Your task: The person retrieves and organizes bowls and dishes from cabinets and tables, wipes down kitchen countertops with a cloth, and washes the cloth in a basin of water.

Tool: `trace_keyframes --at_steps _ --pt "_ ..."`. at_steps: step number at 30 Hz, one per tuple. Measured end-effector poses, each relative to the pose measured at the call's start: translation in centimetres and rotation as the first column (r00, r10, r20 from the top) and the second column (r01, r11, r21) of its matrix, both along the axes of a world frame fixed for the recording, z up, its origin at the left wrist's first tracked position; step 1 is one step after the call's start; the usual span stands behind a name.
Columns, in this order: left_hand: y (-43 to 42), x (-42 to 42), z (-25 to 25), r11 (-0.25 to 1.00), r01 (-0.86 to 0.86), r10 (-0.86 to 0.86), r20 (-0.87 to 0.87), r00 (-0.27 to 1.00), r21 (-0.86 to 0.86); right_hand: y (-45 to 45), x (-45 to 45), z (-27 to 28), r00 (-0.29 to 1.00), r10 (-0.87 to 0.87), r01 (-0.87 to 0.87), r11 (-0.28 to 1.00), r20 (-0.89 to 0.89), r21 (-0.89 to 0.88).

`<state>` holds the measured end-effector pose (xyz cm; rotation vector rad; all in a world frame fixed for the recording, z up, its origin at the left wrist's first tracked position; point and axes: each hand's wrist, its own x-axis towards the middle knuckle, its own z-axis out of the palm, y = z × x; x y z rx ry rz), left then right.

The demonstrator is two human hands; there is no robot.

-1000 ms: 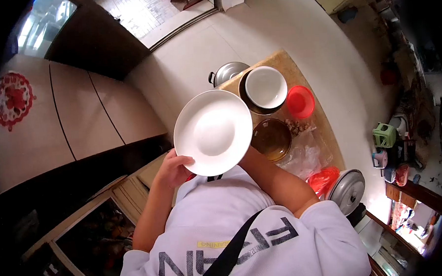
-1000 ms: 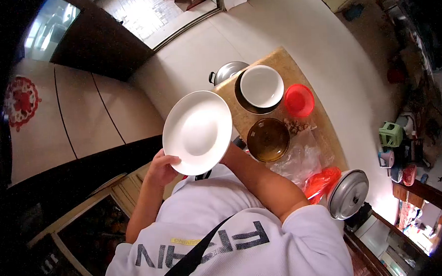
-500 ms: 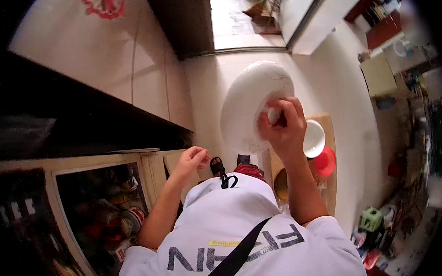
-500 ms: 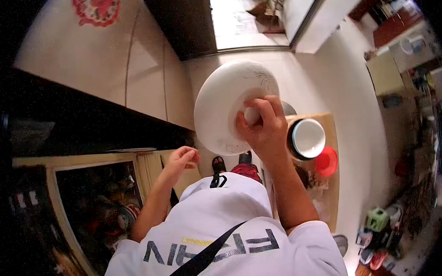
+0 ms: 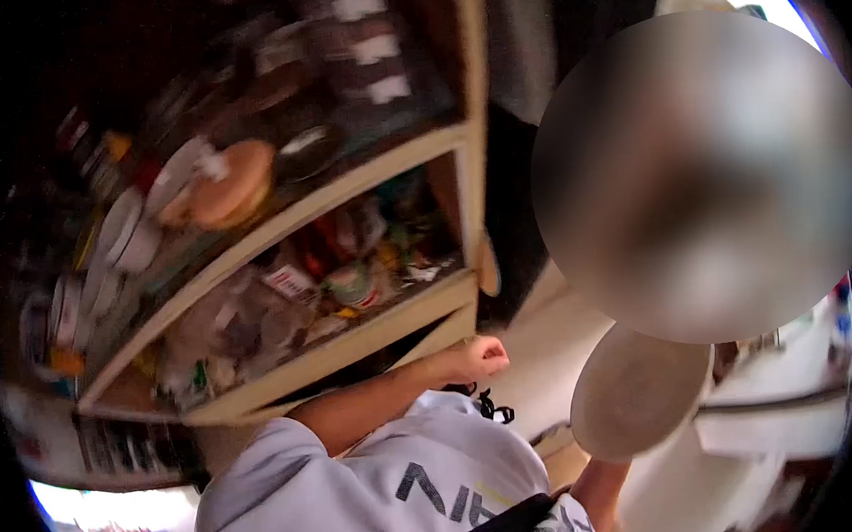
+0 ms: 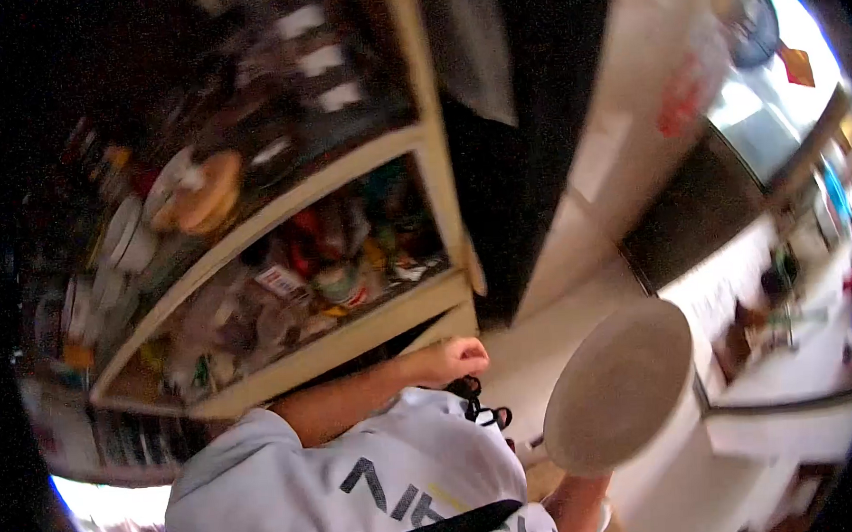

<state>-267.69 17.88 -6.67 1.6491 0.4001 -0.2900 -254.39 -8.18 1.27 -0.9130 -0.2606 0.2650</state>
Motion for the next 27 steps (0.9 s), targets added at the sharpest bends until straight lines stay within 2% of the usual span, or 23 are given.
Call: trace_keyframes --at_steps 1,2,3,7,10,11,13,15,18,23,26,27 --pt "0.0 -0.9 0.5 0.999 -0.034 0.034 0.032 0.999 0.007 1.1 0.0 0.4 0.997 0.072 -0.071 0.996 -0.017 0.057" --pt "0.0 -1.9 -1.1 0.991 -0.097 0.087 0.115 0.99 0.087 2.3 0.0 0.9 0.99 0.14 -0.138 0.985 -0.019 0.1" --pt "0.0 -3.0 -1.0 0.985 -0.148 0.137 0.119 0.983 0.088 3.3 -0.2 1.3 0.979 0.201 -0.196 0.971 -0.025 0.136" --pt "0.4 -8.3 -1.3 0.923 -0.385 0.385 0.02 0.923 -0.001 7.2 -1.5 2.3 0.913 0.408 -0.394 0.891 -0.018 0.225" --pt "0.4 -12.6 0.7 0.885 -0.457 0.448 0.102 0.888 0.092 10.3 -3.7 3.5 0.852 0.523 -0.501 0.817 -0.004 0.285" --pt "0.1 -13.9 3.2 0.847 -0.53 0.53 0.02 0.848 0.037 11.3 -4.6 3.7 0.83 0.557 -0.534 0.792 0.007 0.297" --pt "0.7 -16.3 2.7 0.813 -0.582 0.582 0.054 0.812 -0.011 12.7 -6.4 4.2 0.794 0.606 -0.585 0.748 0.035 0.313" --pt "2.1 -17.9 3.0 0.807 -0.591 0.591 0.026 0.806 0.003 14.1 -7.1 4.0 0.774 0.627 -0.624 0.732 0.088 0.273" --pt "4.3 -19.8 3.4 0.817 -0.576 0.572 0.159 0.805 -0.025 16.8 -8.6 4.8 0.77 0.634 -0.632 0.741 0.075 0.229" --pt "6.7 -22.5 5.4 0.819 -0.572 0.547 0.243 0.801 0.043 20.7 -10.2 7.6 0.798 0.595 -0.603 0.791 0.097 0.104" --pt "8.6 -24.0 5.1 0.849 -0.528 0.516 0.247 0.82 -0.02 22.6 -10.5 9.6 0.831 0.539 -0.545 0.838 0.136 0.009" --pt "8.9 -24.1 3.1 0.811 -0.577 0.576 0.299 0.761 -0.092 23.2 -10.6 10.3 0.842 0.518 -0.521 0.853 0.15 -0.02"
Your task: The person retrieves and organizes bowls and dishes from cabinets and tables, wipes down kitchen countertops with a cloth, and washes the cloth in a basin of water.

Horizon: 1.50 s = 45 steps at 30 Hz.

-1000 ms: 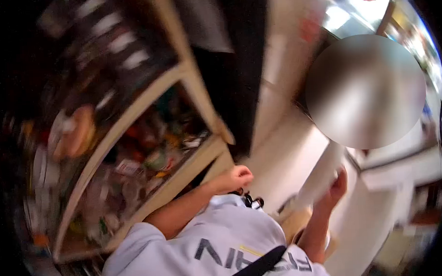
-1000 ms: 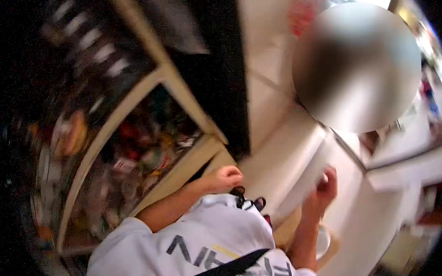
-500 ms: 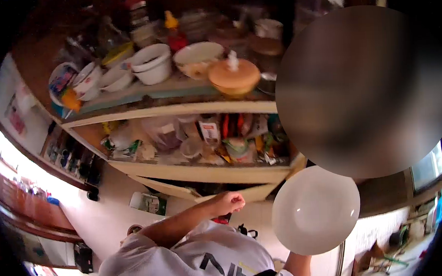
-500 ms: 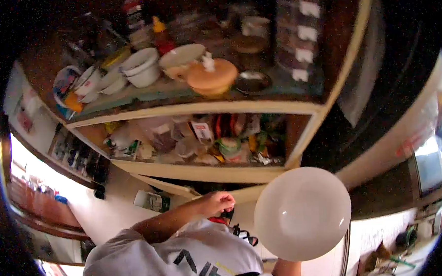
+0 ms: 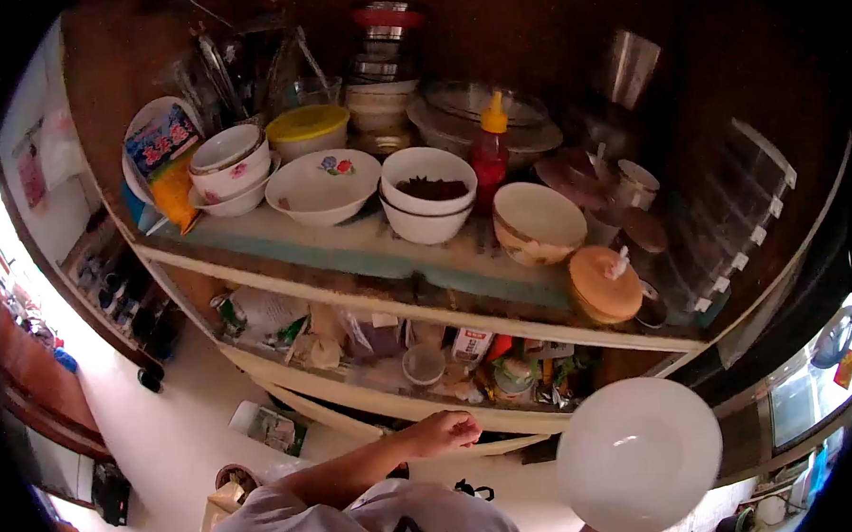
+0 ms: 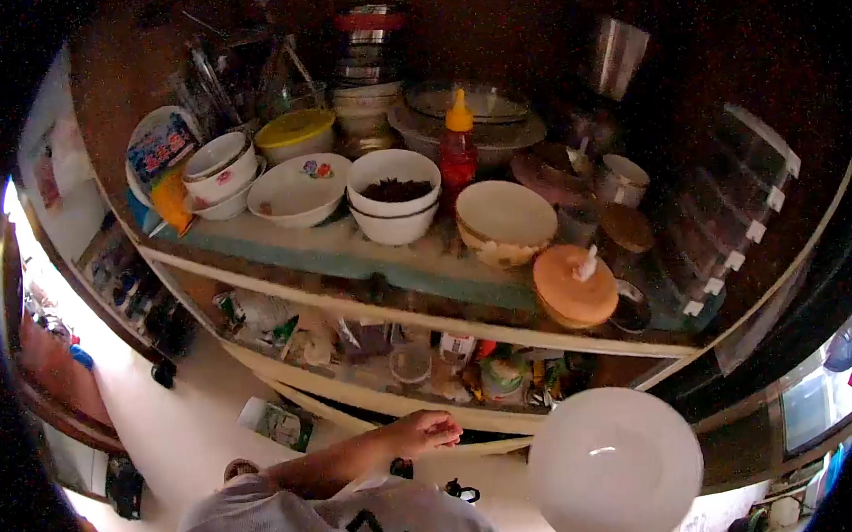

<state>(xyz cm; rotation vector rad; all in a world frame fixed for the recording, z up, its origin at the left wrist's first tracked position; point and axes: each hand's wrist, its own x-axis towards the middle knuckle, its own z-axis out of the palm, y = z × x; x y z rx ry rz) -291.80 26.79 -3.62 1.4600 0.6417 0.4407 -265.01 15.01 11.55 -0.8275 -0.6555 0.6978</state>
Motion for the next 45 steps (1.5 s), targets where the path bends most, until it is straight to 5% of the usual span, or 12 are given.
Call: trace_keyframes --at_steps 10,17,18,21,24,27,37,38,40,45 --pt "4.2 -3.3 1.0 0.981 0.186 -0.184 -0.04 0.982 0.061 4.2 -1.0 6.8 0.952 -0.16 0.175 0.984 0.262 -0.032" --pt "4.7 -4.4 0.3 0.989 0.045 -0.052 0.046 0.998 0.139 6.1 0.0 12.4 0.896 -0.171 0.166 0.985 0.41 0.048" --pt "4.4 -4.4 -0.9 1.0 0.007 -0.007 0.059 0.998 0.005 6.2 0.3 13.4 0.886 -0.172 0.158 0.985 0.43 0.067" --pt "3.7 -5.6 2.0 0.999 -0.037 0.038 0.048 0.998 -0.03 6.5 1.0 16.2 0.864 -0.177 0.132 0.983 0.471 0.128" --pt "3.6 -5.9 -1.0 0.995 -0.051 0.063 0.148 0.987 -0.088 7.4 1.7 19.0 0.847 -0.166 0.092 0.981 0.504 0.168" --pt "4.0 -5.8 0.6 0.999 -0.017 0.018 0.035 0.999 -0.031 8.8 2.0 21.3 0.826 -0.158 0.061 0.979 0.542 0.193" --pt "4.3 -4.3 -2.4 0.992 0.088 -0.076 0.12 0.99 -0.094 13.6 4.5 30.0 0.728 -0.263 0.094 0.953 0.633 0.287" --pt "4.1 -4.2 -1.2 0.99 0.028 -0.03 -0.014 0.999 -0.14 13.8 3.5 31.1 0.843 -0.296 0.157 0.934 0.449 0.32" --pt "4.1 -4.5 -1.2 0.991 0.038 -0.034 0.033 0.999 -0.126 12.9 1.9 32.2 0.767 -0.203 -0.054 0.925 0.609 0.376" --pt "4.0 -5.5 -2.8 0.988 0.021 -0.011 0.064 0.998 -0.155 14.3 1.5 31.7 0.765 -0.195 -0.033 0.94 0.614 0.34"
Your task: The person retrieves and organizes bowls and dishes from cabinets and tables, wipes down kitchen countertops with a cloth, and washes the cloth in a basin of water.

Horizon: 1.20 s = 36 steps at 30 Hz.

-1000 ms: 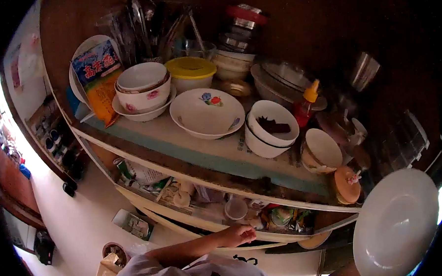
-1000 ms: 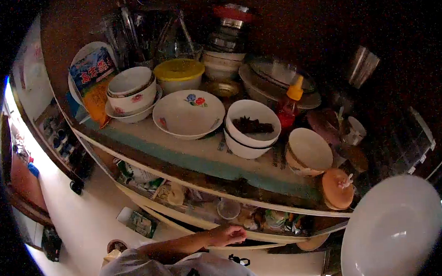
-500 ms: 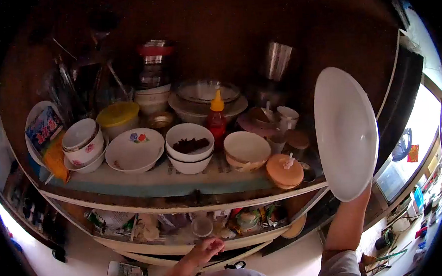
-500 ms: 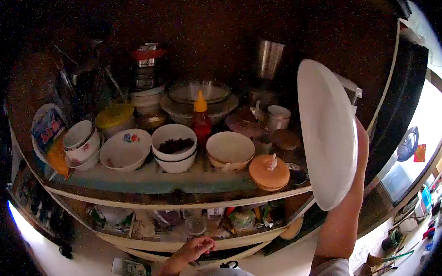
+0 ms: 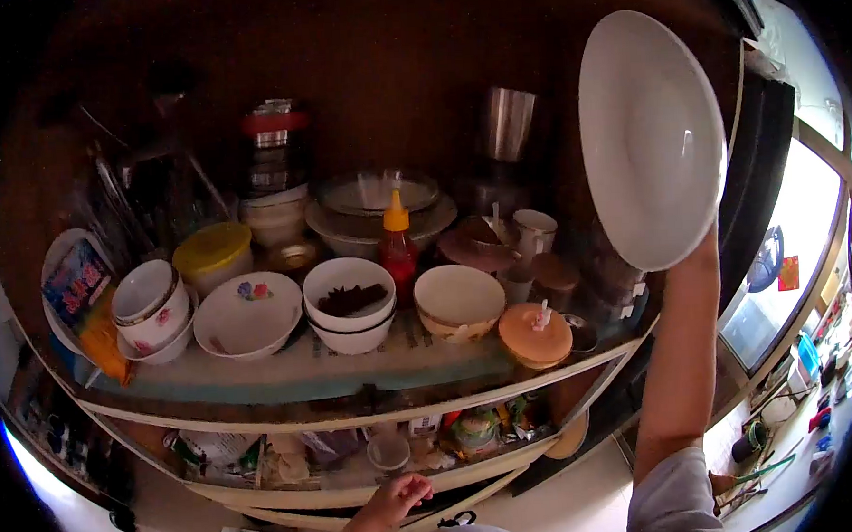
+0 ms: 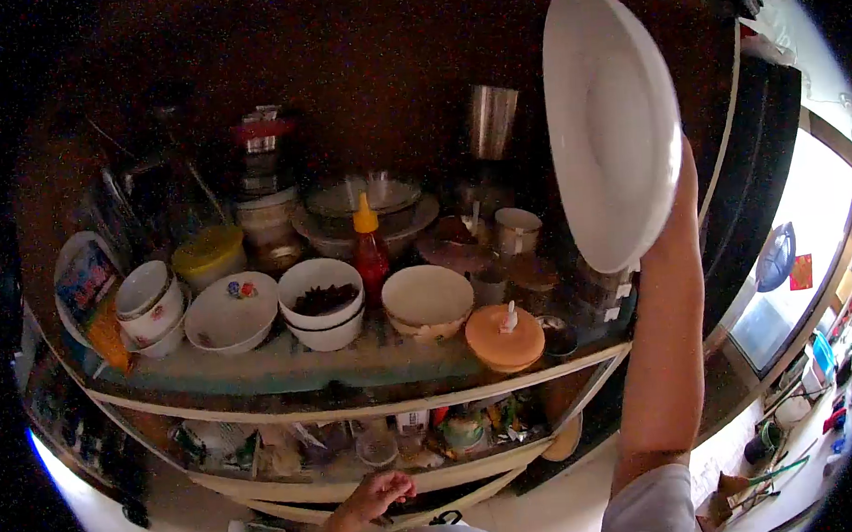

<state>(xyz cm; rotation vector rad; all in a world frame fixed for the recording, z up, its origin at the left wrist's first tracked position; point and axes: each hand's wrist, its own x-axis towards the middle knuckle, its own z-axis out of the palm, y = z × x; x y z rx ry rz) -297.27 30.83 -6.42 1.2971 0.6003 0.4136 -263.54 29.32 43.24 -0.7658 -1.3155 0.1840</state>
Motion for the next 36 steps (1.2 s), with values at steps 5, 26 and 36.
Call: trace_keyframes --at_steps 5,26,36 --pt "-1.0 -0.7 1.9 0.998 -0.07 0.07 -0.033 0.997 0.007 -0.7 0.0 -3.6 0.998 -0.007 0.003 0.998 -0.056 -0.06" --pt "-4.3 -1.6 6.2 0.994 -0.061 0.032 0.293 0.956 0.088 -1.4 -11.4 -30.1 0.743 0.346 -0.661 0.511 -0.572 -0.55" --pt "-9.0 -9.9 2.7 0.794 -0.51 0.605 0.51 0.612 -0.331 -0.8 -22.2 -39.9 0.618 0.344 -0.757 0.02 -0.706 -0.653"
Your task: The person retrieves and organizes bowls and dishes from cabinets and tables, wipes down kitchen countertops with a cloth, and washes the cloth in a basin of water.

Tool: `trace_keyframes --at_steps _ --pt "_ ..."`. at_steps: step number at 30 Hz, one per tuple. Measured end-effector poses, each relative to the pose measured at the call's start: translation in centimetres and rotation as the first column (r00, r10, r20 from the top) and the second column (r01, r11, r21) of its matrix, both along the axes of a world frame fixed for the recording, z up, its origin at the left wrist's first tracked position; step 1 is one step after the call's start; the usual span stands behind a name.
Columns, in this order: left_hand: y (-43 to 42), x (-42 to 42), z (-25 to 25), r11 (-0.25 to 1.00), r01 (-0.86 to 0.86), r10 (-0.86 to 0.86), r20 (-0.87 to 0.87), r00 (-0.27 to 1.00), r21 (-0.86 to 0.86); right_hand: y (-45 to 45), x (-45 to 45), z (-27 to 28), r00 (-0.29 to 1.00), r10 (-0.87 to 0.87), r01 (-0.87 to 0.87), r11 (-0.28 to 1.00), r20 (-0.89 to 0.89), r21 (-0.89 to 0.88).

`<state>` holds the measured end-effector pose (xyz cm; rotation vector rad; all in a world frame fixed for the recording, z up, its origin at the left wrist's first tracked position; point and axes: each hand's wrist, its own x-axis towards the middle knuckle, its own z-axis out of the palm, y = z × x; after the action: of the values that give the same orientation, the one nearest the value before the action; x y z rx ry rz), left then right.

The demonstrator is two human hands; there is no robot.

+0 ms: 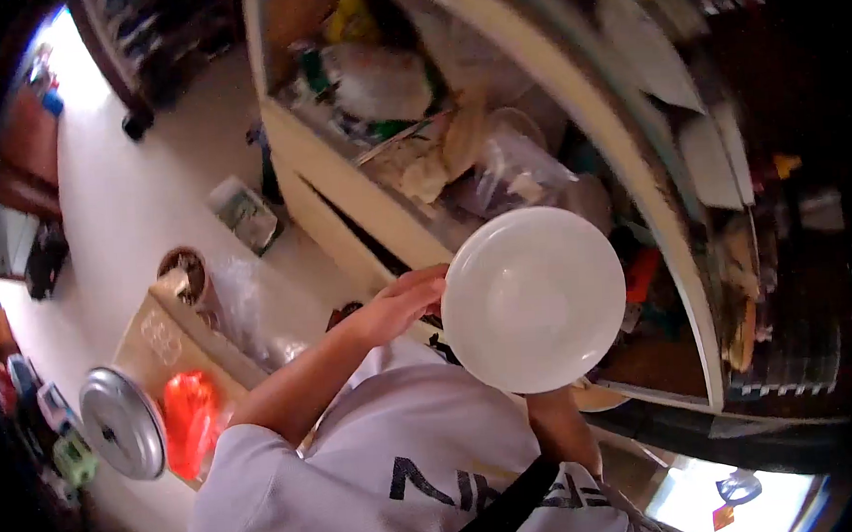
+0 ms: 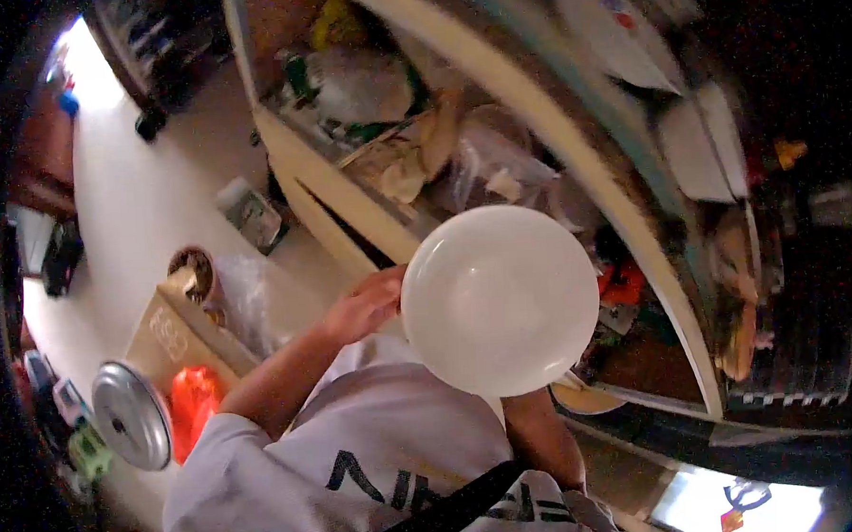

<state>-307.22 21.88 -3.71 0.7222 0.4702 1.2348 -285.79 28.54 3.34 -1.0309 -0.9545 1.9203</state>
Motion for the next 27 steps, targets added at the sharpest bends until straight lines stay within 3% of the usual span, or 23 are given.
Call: trace_keyframes --at_steps 1,4,8,14,17,24,27 --pt "-0.4 -0.8 0.1 0.998 -0.05 0.053 -0.065 0.997 0.043 0.0 -0.9 -0.7 1.0 0.027 -0.027 0.999 0.014 -0.029" --pt "-1.6 -2.6 -1.1 0.998 -0.056 0.057 0.029 0.998 -0.03 0.3 -2.8 -2.9 0.994 0.087 -0.081 0.992 0.063 -0.095" --pt "-4.0 -3.5 -3.4 0.986 -0.15 0.152 0.022 0.988 -0.074 0.1 -4.0 -4.7 0.986 0.128 -0.11 0.98 0.106 -0.164" --pt "-5.4 -4.7 -4.9 0.95 -0.13 0.187 0.184 0.965 -0.283 0.1 -5.1 -5.8 0.983 0.131 -0.103 0.974 0.131 -0.2" --pt "-5.2 -4.9 -5.6 0.953 -0.14 0.175 0.112 0.978 -0.269 0.2 -5.3 -5.9 0.983 0.129 -0.101 0.973 0.132 -0.206" --pt "-4.7 -4.6 -2.9 0.961 -0.157 0.204 0.203 0.958 -0.228 0.8 -5.5 -5.5 0.983 0.162 -0.143 0.969 0.082 -0.2" --pt "-4.6 -3.9 -2.8 0.97 -0.163 0.189 0.138 0.972 -0.18 0.9 -4.8 -5.2 0.983 0.176 -0.163 0.967 0.051 -0.197"
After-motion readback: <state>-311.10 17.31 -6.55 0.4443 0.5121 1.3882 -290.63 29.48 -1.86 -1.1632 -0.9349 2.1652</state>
